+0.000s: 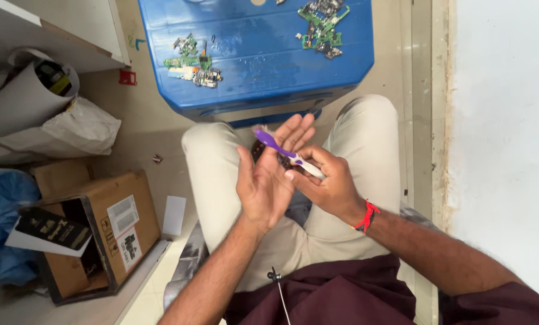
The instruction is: The person sits on the floor and cleans small circuit boards one at a time, scrubbing each board with a toothbrush over their lap and placing the cleaned boards on a blue plastic stool. A spray bottle of liquid sits on the stool beside the boards.
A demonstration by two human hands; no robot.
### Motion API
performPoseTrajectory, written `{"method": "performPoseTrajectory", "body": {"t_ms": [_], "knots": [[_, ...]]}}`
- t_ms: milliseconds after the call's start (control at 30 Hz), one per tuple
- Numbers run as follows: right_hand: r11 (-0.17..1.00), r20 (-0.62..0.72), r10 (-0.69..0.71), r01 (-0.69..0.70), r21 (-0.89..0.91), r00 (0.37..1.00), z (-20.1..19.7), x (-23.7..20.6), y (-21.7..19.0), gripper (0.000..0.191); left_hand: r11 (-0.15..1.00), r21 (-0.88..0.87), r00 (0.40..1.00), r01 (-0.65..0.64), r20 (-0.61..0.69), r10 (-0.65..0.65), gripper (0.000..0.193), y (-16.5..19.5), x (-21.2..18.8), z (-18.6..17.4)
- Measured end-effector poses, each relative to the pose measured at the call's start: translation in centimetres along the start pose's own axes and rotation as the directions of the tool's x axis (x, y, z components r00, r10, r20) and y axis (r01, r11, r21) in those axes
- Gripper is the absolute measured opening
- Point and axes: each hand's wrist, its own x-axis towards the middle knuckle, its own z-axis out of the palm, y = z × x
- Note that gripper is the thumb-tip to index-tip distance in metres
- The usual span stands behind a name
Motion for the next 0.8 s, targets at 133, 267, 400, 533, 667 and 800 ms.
{"method": "performPoseTrajectory", "body": {"t_ms": [133, 267, 400, 533, 667, 800], "knots": [[0.999, -0.019, 0.044, -0.044, 0.018, 0.999, -0.7, -0.1, 0.5, 0.014, 0.999, 0.043, 1.0, 0.007, 0.024, -0.008, 0.103, -0.2, 0.1, 0.6], [0.983, 0.04, 0.094, -0.099, 0.155, 0.995, -0.5, -0.1, 0.8, 0.013, 0.998, 0.061, 1.0, 0.01, 0.001, -0.01, 0.102, -0.3, 0.2, 0.3], [0.992, 0.139, -0.126, 0.126, 0.009, 0.982, -0.3, -0.8, 0.6, 0.015, 1.0, -0.022, 1.0, 0.011, -0.026, -0.011, 0.1, -0.7, 0.0, -0.4], [0.998, 0.16, -0.051, 0.047, 0.032, 0.986, -1.1, -1.4, 0.2, 0.017, 0.983, -0.184, 1.0, 0.002, 0.006, -0.001, 0.102, -0.7, -0.5, -0.5], [0.964, 0.15, -0.248, 0.229, 0.135, 0.957, -1.7, -1.0, -0.3, 0.035, 0.985, -0.171, 0.999, -0.028, 0.012, 0.03, 0.109, 0.6, -0.7, -0.5], [1.0, 0.263, -0.006, -0.002, 0.03, 0.965, -1.3, -0.8, -0.2, 0.049, 0.981, -0.173, 0.995, -0.093, 0.005, 0.095, 0.114, 2.9, -0.4, -1.2]]}}
